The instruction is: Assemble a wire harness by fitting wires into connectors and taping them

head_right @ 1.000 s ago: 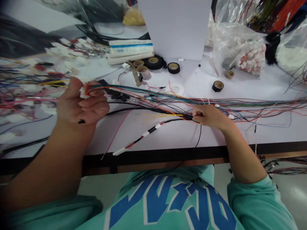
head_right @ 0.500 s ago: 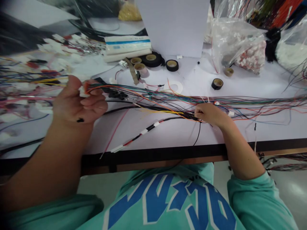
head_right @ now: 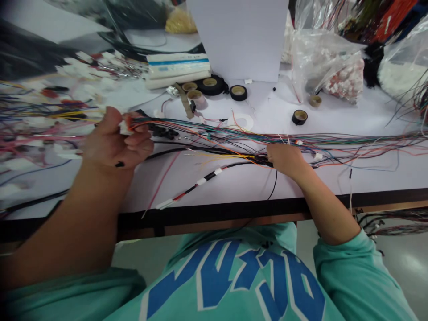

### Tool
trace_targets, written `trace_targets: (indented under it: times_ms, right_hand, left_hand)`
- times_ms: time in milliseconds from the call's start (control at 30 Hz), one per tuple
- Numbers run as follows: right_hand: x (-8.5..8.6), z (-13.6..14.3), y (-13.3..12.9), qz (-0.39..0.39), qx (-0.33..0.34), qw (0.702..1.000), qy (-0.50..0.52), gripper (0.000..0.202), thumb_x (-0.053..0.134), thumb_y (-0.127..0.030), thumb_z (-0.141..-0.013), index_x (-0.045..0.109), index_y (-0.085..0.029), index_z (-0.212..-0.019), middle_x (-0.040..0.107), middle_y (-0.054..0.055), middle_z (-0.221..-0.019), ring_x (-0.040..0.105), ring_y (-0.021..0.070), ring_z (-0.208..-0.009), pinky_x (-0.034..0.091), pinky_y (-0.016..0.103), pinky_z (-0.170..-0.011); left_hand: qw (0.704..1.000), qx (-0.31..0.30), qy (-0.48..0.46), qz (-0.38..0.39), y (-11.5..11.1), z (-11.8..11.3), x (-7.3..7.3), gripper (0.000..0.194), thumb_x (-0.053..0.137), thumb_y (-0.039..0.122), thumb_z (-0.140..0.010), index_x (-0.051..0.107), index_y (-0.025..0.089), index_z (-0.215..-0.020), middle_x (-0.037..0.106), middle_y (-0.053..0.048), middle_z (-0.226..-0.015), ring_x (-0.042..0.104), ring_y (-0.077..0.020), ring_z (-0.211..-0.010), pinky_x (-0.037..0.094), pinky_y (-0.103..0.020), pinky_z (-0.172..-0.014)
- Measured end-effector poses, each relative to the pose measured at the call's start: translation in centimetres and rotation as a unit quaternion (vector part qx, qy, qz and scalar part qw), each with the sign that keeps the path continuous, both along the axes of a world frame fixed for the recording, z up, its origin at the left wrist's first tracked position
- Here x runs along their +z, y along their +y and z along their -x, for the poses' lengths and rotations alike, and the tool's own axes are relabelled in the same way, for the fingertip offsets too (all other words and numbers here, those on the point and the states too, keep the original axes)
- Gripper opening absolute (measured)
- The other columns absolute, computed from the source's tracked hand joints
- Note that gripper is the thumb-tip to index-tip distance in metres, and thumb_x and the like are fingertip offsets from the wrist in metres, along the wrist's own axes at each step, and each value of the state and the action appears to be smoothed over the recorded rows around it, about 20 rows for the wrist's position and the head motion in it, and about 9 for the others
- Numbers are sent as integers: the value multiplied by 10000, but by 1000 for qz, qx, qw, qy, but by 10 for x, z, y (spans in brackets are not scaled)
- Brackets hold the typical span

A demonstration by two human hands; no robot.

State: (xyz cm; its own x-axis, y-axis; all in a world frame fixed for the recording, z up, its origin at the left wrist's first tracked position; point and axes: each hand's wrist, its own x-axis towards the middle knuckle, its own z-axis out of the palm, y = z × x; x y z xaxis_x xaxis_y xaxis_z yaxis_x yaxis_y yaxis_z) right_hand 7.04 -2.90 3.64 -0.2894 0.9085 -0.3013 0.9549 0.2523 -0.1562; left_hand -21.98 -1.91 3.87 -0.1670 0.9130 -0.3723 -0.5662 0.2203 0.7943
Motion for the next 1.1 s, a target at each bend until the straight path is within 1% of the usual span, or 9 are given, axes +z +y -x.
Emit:
trace_targets:
  times_ms: [67,167,333,533,700,833,933,1000,1100]
  right_hand:
    - [-2,-8,5,47,1,996,74,110,481,-119,-701,493,-177,-609,559,3,-632,482,107,-596,302,227,-531]
    - [-5,-24,12,100,-10,974,205,30,515,-180,-716,543,-180,-705,544,-28,-624,487,81,-557,351,213,-541]
    - [-4,-46,18,38,-72,947,310,91,510,-215,-744,584,-186,-787,512,-35,-546,479,82,-498,371,228,-515]
    - [-4,-45,17,-36,-65,956,284,107,498,-206,-719,598,-173,-701,524,-25,-543,464,92,-515,346,242,-536]
    - [-9,-30,14,-39,27,964,262,144,483,-209,-733,620,-174,-703,593,-17,-637,477,89,-577,335,228,-575]
    - [-12,-22,12,-24,70,973,217,154,491,-198,-752,643,-179,-763,639,-2,-700,523,103,-619,344,224,-597]
    - [-11,-19,11,-35,100,976,191,176,475,-163,-761,648,-187,-771,666,18,-771,554,124,-693,353,231,-630]
    - [-10,-17,9,-40,114,977,178,190,460,-152,-767,647,-189,-765,670,28,-783,559,136,-718,352,238,-635]
    - [-9,-15,6,-53,113,975,186,175,461,-162,-767,631,-187,-736,663,33,-774,554,142,-717,349,242,-629]
  left_hand:
    - [1000,7,5,15,0,-2,0,656,37,325,-947,446,136,-470,429,1,-365,277,-18,-223,235,-99,-229]
    - [999,13,-9,29,1,-3,0,673,22,334,-943,449,132,-463,422,-1,-349,277,-16,-219,231,-93,-226]
    - [999,-1,-43,-4,2,2,-5,679,10,325,-943,441,128,-457,409,0,-353,248,-10,-236,209,-88,-228]
    - [998,-22,-61,-3,2,7,-9,670,11,370,-942,419,133,-465,393,8,-355,218,-1,-226,161,-92,-231]
    - [997,-32,-42,-48,-7,3,-3,742,-76,352,-925,493,134,-502,387,11,-318,179,4,-176,115,-85,-210]
    - [997,-18,-7,-75,-14,-3,4,834,-164,395,-884,515,147,-468,277,21,-259,108,-4,-136,48,-102,-192]
    - [993,-51,20,-101,-16,-2,5,861,-214,364,-862,515,162,-453,229,24,-232,27,-12,-120,-20,-133,-184]
    - [990,-82,14,-113,-17,3,0,827,-182,400,-870,500,175,-461,191,39,-214,-6,-21,-116,-42,-149,-185]
    - [987,-97,-29,-122,-18,16,-14,710,21,589,-861,496,198,-507,86,88,-208,-8,-26,-105,-8,-138,-190]
